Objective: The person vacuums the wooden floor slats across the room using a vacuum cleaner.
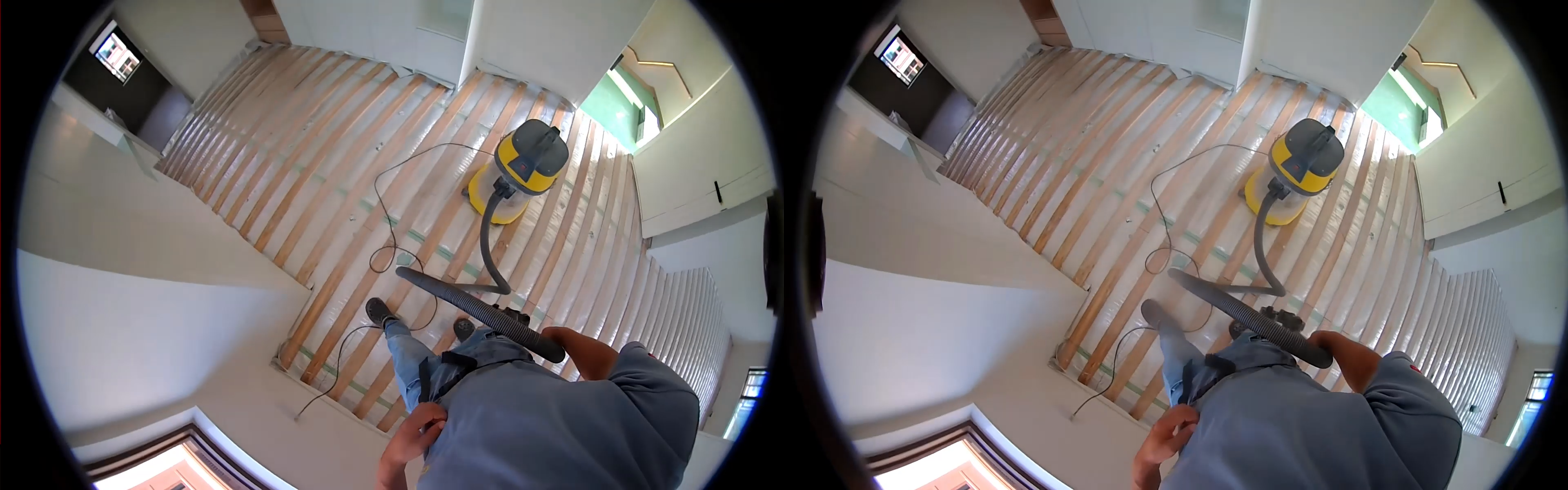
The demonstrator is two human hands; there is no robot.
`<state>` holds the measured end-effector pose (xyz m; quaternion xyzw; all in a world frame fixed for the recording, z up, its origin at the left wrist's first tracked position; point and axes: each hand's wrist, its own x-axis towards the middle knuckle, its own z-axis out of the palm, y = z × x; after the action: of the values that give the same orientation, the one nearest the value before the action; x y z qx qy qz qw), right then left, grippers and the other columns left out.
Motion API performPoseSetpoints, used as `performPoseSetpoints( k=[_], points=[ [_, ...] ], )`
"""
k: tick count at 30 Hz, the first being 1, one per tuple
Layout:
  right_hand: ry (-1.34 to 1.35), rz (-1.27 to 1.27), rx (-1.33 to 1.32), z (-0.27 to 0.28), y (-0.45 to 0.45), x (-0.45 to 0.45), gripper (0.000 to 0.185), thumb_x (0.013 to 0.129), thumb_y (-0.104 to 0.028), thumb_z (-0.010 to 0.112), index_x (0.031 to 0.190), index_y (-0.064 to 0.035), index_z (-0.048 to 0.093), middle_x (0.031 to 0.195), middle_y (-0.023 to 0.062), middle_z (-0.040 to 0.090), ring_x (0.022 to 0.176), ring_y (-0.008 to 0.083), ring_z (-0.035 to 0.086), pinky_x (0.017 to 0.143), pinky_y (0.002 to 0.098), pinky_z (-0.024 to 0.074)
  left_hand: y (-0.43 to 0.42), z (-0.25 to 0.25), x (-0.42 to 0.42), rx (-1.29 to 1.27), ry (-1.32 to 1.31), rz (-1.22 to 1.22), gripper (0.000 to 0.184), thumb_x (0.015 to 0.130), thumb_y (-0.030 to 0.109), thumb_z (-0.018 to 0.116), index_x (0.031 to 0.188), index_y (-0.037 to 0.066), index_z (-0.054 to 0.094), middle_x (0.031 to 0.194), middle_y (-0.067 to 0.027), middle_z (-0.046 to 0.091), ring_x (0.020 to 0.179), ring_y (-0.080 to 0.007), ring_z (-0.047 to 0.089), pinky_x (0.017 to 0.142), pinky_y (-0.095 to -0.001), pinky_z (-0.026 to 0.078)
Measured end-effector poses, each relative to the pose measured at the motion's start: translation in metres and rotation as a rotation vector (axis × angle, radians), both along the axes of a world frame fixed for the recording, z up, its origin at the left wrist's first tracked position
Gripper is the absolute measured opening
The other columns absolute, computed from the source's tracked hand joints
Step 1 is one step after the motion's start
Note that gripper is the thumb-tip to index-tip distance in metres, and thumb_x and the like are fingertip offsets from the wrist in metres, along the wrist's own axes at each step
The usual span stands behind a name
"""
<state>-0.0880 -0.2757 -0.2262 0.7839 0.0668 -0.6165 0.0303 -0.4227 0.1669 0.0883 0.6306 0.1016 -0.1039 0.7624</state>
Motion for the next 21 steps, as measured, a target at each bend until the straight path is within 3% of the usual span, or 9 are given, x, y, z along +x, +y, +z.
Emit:
performPoseSetpoints(
  k=[3,6,8,12,16,18,21],
  points=[
    [-0.008,-0.12,-0.023,0.017,0.048,-0.04,0.048,0.068,-0.031,0.079,0.098,0.0055,0.074,0.098,0.0204,0.074,0.09,0.0304,0.072,0.078,0.0413,0.0545,0.075,0.01,0.049,0.045,-0.129,0.008,0.027,0.094,0.007,0.066,0.12,0.003,0.063,0.123,-0.0137,0.06,0.118,-0.0291,0.055,0.102,-0.0364,0.043],
    [-0.025,-0.212,-0.039,0.038,0.093,-0.068,0.048,0.068,-0.031,0.079,0.099,0.0054,0.074,0.099,0.0206,0.074,0.091,0.0305,0.072,0.079,0.0413,0.0544,0.143,0.021,0.085,0.08,-0.2,-0.184,0.027,0.095,0.009,0.065,0.122,0.003,0.063,0.123,-0.0147,0.06,0.119,-0.0302,0.054,0.103,-0.0375,0.042],
    [-0.031,-0.254,-0.037,0.045,0.122,-0.083,0.048,0.068,-0.031,0.079,0.099,0.0053,0.074,0.1,0.0207,0.074,0.091,0.0306,0.072,0.079,0.0414,0.0543,0.18,0.03,0.087,0.069,-0.174,-0.203,0.022,0.095,0.011,0.065,0.115,0.003,0.065,0.118,-0.0128,0.062,0.113,-0.03,0.056,0.099,-0.0372,0.043],
    [-0.044,-0.323,-0.044,0.048,0.171,-0.114,0.048,0.068,-0.032,0.079,0.099,0.005,0.074,0.101,0.021,0.074,0.093,0.0307,0.072,0.08,0.0414,0.0542,0.255,0.018,0.081,0.049,-0.096,-0.471,0.012,0.095,0.013,0.067,0.101,0.003,0.066,0.102,-0.0069,0.064,0.099,-0.0268,0.059,0.089,-0.0354,0.044],
    [-0.041,-0.357,-0.044,0.046,0.219,-0.127,0.048,0.069,-0.032,0.078,0.1,0.0048,0.074,0.103,0.0213,0.073,0.094,0.0308,0.071,0.081,0.0415,0.0541,0.282,0.019,0.087,-0.011,-0.078,-0.325,0.023,0.096,0.018,0.066,0.116,0.006,0.065,0.117,-0.0097,0.062,0.112,-0.0263,0.056,0.099,-0.0361,0.042],
    [-0.039,-0.359,-0.036,0.043,0.247,-0.123,0.048,0.069,-0.032,0.078,0.1,0.0047,0.074,0.104,0.0214,0.073,0.095,0.0308,0.071,0.081,0.0415,0.054,0.287,0.034,0.113,0.122,-0.19,-0.286,0.029,0.096,0.018,0.066,0.122,0.006,0.064,0.123,-0.011,0.061,0.118,-0.0271,0.054,0.105,-0.0362,0.04],
    [-0.038,-0.35,-0.021,0.035,0.289,-0.105,0.048,0.069,-0.032,0.078,0.1,0.0045,0.074,0.105,0.0216,0.073,0.096,0.0309,0.071,0.082,0.0416,0.0539,0.31,0.021,0.116,0.061,-0.106,-0.274,0.023,0.096,0.017,0.067,0.115,0.004,0.063,0.115,-0.0099,0.06,0.111,-0.026,0.055,0.1,-0.0348,0.04]
  ],
)
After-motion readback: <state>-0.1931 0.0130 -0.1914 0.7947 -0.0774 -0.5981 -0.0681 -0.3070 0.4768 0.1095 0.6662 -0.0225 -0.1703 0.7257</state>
